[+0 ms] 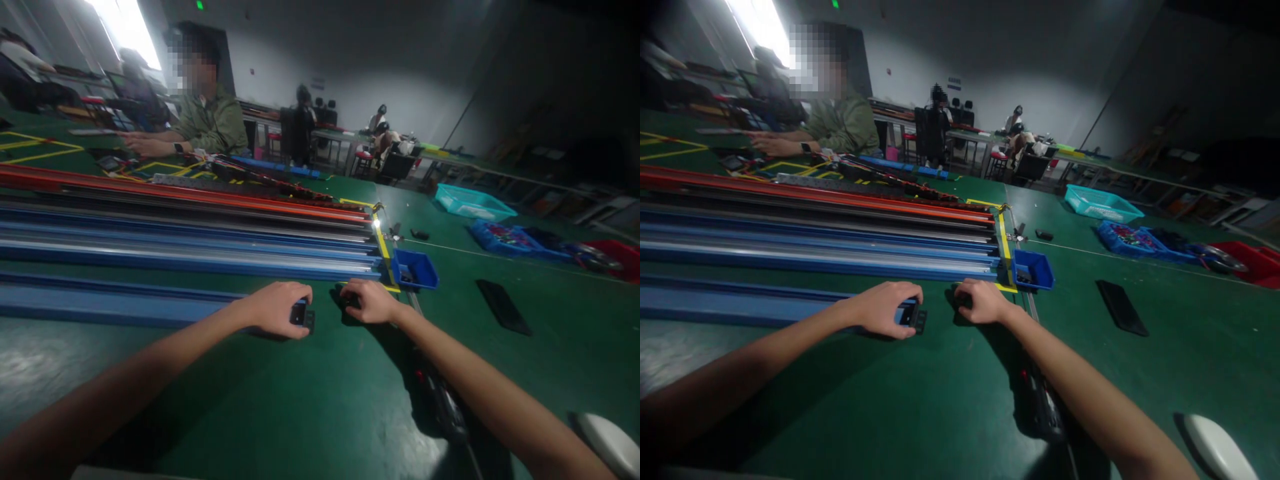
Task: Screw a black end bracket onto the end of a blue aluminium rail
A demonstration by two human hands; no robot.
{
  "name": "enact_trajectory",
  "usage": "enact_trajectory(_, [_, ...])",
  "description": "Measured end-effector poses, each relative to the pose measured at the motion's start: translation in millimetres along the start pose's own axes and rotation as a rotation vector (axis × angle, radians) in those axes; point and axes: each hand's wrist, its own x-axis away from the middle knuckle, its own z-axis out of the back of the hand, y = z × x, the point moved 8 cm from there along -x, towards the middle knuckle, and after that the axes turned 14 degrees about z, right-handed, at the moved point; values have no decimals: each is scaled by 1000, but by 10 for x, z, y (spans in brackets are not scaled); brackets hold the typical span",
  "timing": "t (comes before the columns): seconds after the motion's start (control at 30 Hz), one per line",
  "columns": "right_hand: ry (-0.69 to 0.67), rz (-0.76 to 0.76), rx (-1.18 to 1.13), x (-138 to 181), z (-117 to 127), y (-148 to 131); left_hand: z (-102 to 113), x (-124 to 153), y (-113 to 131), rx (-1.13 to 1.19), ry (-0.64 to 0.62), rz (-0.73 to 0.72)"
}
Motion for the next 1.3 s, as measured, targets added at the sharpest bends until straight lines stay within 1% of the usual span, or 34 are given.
enact_trajectory(0.13, [44, 0, 10, 20, 134, -19, 8, -1, -2, -9, 0, 0])
enact_trajectory(0.23, [95, -21, 88, 69, 305, -74, 9, 0, -5, -36, -15, 3])
enact_trajectory(0.3, [98, -12, 151, 107, 388, -156, 16, 11, -3, -58, -23, 3])
enact_trajectory(0.37, [73, 39, 228, 146, 424, -278, 26, 24, 23, -81, -31, -18])
enact_trajectory(0.4, [47, 93, 309, 168, 425, -362, 36, 25, 50, -92, -29, -37])
enact_trajectory(0.47, [29, 175, 452, 244, 436, -506, 66, -3, 125, -115, -10, -77])
enact_trajectory(0.5, [31, 187, 488, 301, 446, -551, 83, -38, 168, -125, 5, -91])
enact_trajectory(0.57, [28, 129, 514, 467, 475, -571, 90, -150, 257, -142, 16, -114])
enact_trajectory(0.6, [14, 64, 522, 586, 487, -545, 73, -222, 303, -148, 3, -128])
enact_trajectory(0.67, [-45, -134, 536, 928, 498, -424, 28, -378, 376, -162, -24, -144])
enact_trajectory(0.73, [-114, -309, 481, 1385, 465, -295, -29, -512, 434, -167, -71, -171])
enact_trajectory(0.8, [-184, -434, 324, 1880, 370, -187, -68, -602, 474, -155, -118, -203])
enact_trajectory(0.83, [-197, -492, 212, 2115, 319, -144, -73, -634, 484, -146, -133, -211])
enact_trajectory(0.9, [-223, -543, -78, 2470, 186, -136, -63, -679, 487, -123, -153, -217])
enact_trajectory(0.93, [-240, -541, -197, 2578, 132, -167, -54, -695, 482, -109, -161, -215])
enact_trajectory(1.0, [-223, -509, -325, 2665, 109, -242, -40, -714, 463, -81, -187, -209])
enact_trajectory(1.1, [-171, -453, -392, 2650, 128, -318, -38, -708, 413, -43, -246, -187])
enact_trajectory(1.17, [-124, -422, -430, 2650, 117, -320, -43, -677, 368, -24, -287, -163])
enact_trajectory(1.2, [-85, -409, -451, 2662, 108, -306, -43, -657, 344, -16, -301, -150])
enact_trajectory(1.3, [95, -394, -528, 2713, 79, -219, -28, -595, 287, 3, -315, -117])
